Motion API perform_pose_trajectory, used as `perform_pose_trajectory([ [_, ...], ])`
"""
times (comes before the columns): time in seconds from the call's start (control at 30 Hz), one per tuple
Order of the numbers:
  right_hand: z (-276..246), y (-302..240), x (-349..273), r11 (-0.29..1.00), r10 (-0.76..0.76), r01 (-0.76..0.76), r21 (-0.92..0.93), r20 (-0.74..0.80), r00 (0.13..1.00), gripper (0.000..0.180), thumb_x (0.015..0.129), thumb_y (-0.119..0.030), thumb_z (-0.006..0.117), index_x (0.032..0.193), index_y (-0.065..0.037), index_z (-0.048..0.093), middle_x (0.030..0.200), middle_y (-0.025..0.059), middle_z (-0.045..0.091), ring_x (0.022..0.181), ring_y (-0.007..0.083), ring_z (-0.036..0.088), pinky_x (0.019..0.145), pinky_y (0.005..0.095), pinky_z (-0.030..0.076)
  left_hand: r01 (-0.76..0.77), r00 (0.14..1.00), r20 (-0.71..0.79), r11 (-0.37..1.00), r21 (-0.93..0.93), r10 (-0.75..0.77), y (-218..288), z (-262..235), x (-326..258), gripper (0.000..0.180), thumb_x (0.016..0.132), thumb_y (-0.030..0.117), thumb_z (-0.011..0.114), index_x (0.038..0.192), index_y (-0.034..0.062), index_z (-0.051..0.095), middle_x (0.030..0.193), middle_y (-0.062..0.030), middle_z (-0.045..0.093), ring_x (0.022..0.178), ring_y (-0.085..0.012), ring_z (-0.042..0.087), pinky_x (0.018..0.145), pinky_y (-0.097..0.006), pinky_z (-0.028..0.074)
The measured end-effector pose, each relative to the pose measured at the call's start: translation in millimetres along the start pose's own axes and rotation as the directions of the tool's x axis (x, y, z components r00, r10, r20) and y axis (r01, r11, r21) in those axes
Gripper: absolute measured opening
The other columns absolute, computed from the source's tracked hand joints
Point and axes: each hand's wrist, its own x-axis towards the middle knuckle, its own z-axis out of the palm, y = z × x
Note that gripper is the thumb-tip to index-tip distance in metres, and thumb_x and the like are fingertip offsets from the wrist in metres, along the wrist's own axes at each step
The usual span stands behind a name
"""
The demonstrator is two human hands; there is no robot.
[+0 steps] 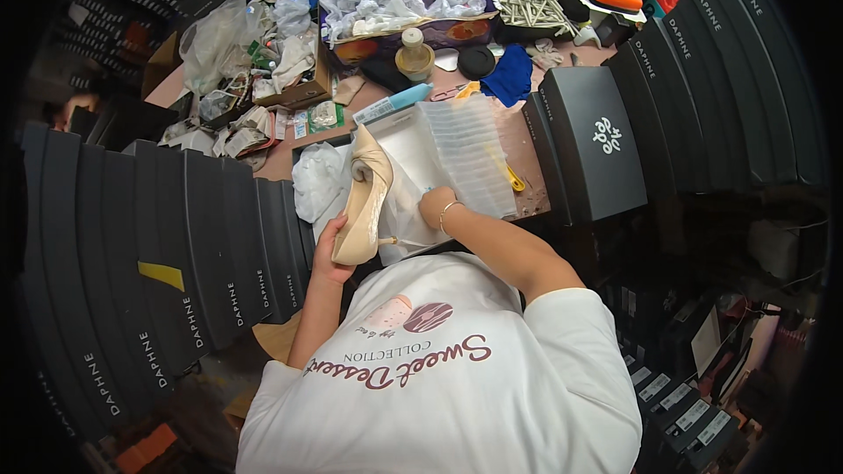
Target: The recorder is seen cleaning a pair of shoes with a cloth and then packing them into a shoe box.
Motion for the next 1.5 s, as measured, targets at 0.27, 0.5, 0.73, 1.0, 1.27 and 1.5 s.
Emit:
perform_pose_trajectory([
  [0.27,-77.2,41.2,-6.2,0.952,0.082,0.002,0.306,-0.26,0.962,0.016,0.082,-0.012,0.058,0.092,-0.001,0.065,0.098,0.0168,0.065,0.088,0.0335,0.064,0.072,0.0408,0.052,0.112,0.989,0.13,0.934,-0.339,-0.072,-1.1,-18.3,-0.8,0.043,0.09,0.022,0.044,0.124,-0.0032,0.048,0.11,-0.0164,0.061,0.094,-0.0307,0.063,0.078,-0.042,0.055],
  [0.5,-122.2,-8.0,-78.8,0.415,0.023,0.397,0.819,-0.446,0.895,0.083,0.075,-0.045,0.071,0.137,-0.003,0.035,0.135,0.0278,0.038,0.11,0.0401,0.053,0.089,0.0403,0.046,-0.299,0.952,-0.026,0.946,0.122,0.304,-19.8,28.3,-0.3,0.05,0.093,0.02,0.047,0.137,-0.0006,0.032,0.128,-0.0126,0.048,0.114,-0.023,0.05,0.097,-0.033,0.041],
  [0.73,-56.1,21.6,-131.0,0.203,0.53,0.334,0.92,-0.39,0.753,0.048,0.074,-0.014,0.07,0.118,-0.001,0.057,0.14,0.0222,0.032,0.128,0.0354,0.037,0.103,0.0388,0.034,-0.404,0.905,0.24,0.538,0.739,0.35,-25.1,47.6,-9.1,0.042,0.094,0.027,0.053,0.123,-0.0036,0.052,0.122,-0.0136,0.053,0.114,-0.0153,0.048,0.097,-0.027,0.036],
  [1.0,-10.9,103.5,-128.0,0.74,0.616,-0.369,0.563,-0.346,0.707,0.048,0.076,-0.016,0.069,0.119,0.0,0.053,0.137,0.0252,0.036,0.121,0.0411,0.042,0.101,0.0428,0.036,0.477,0.842,-0.454,0.795,0.375,-0.292,-89.1,-95.0,27.4,0.046,0.09,0.049,0.051,0.109,0.008,0.06,0.091,-0.0036,0.063,0.075,-0.0149,0.056,0.062,-0.027,0.041],
  [1.27,15.7,-17.5,-16.3,0.823,0.236,0.096,0.56,-0.491,0.838,0.057,0.076,-0.024,0.068,0.121,0.003,0.047,0.113,0.024,0.055,0.105,0.0406,0.052,0.09,0.044,0.042,-0.296,0.89,-0.191,0.844,0.447,0.414,-87.7,-55.4,18.4,0.018,0.092,0.022,0.056,0.102,0.0082,0.058,0.088,-0.0001,0.063,0.072,-0.0099,0.056,0.06,-0.028,0.044],
  [1.5,28.3,-8.6,2.2,0.699,0.014,0.295,0.652,-0.425,0.905,0.041,0.074,-0.022,0.063,0.109,-0.001,0.057,0.102,0.0196,0.06,0.098,0.0357,0.055,0.087,0.0435,0.043,-0.594,0.699,0.614,-0.18,0.784,0.366,-53.7,26.2,3.7,0.021,0.082,0.01,0.064,0.1,-0.0001,0.062,0.118,-0.0209,0.055,0.111,-0.0351,0.052,0.093,-0.037,0.043],
])
